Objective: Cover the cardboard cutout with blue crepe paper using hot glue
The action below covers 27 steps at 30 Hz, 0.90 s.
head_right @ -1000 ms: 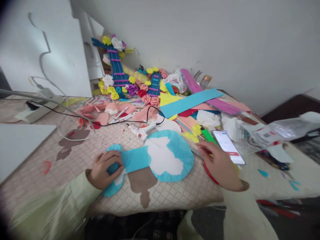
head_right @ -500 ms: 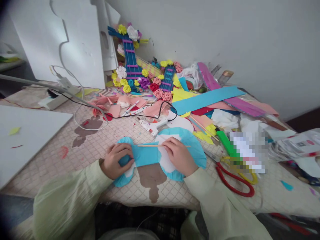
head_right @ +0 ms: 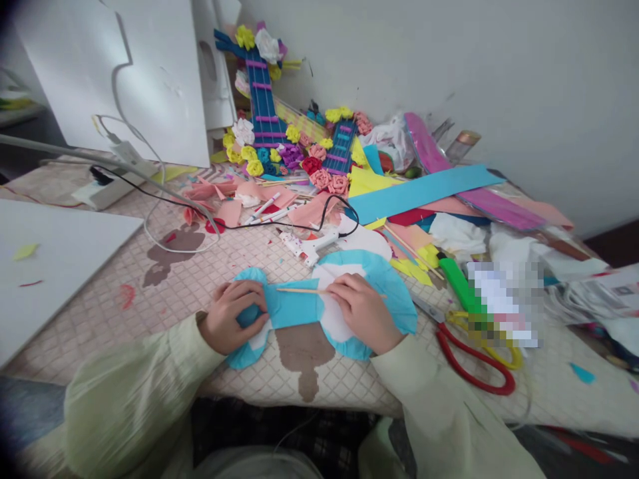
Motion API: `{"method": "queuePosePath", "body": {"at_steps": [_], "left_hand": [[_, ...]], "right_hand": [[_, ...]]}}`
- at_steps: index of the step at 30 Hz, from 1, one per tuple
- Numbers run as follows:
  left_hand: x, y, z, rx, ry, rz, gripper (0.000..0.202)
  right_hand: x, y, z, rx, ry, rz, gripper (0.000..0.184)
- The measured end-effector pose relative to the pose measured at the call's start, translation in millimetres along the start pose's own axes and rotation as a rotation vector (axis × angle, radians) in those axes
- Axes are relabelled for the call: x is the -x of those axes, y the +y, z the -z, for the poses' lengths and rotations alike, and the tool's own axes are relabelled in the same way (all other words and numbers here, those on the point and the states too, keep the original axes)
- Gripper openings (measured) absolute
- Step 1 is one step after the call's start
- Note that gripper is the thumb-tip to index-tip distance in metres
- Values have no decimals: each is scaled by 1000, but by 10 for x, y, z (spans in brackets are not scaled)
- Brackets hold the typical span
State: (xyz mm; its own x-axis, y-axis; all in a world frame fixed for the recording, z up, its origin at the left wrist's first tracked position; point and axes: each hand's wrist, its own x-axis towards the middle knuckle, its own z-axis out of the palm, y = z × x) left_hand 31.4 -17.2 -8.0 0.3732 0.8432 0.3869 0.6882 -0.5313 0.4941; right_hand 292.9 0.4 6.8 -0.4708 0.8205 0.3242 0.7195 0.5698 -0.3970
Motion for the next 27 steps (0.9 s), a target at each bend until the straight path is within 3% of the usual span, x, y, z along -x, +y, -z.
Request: {"method": "queuePosePath", "body": {"at_steps": [27], "left_hand": [[-17,20,27,20,-16,19,7]], "right_hand": [[86,-26,25,-59,-40,37,18]]}}
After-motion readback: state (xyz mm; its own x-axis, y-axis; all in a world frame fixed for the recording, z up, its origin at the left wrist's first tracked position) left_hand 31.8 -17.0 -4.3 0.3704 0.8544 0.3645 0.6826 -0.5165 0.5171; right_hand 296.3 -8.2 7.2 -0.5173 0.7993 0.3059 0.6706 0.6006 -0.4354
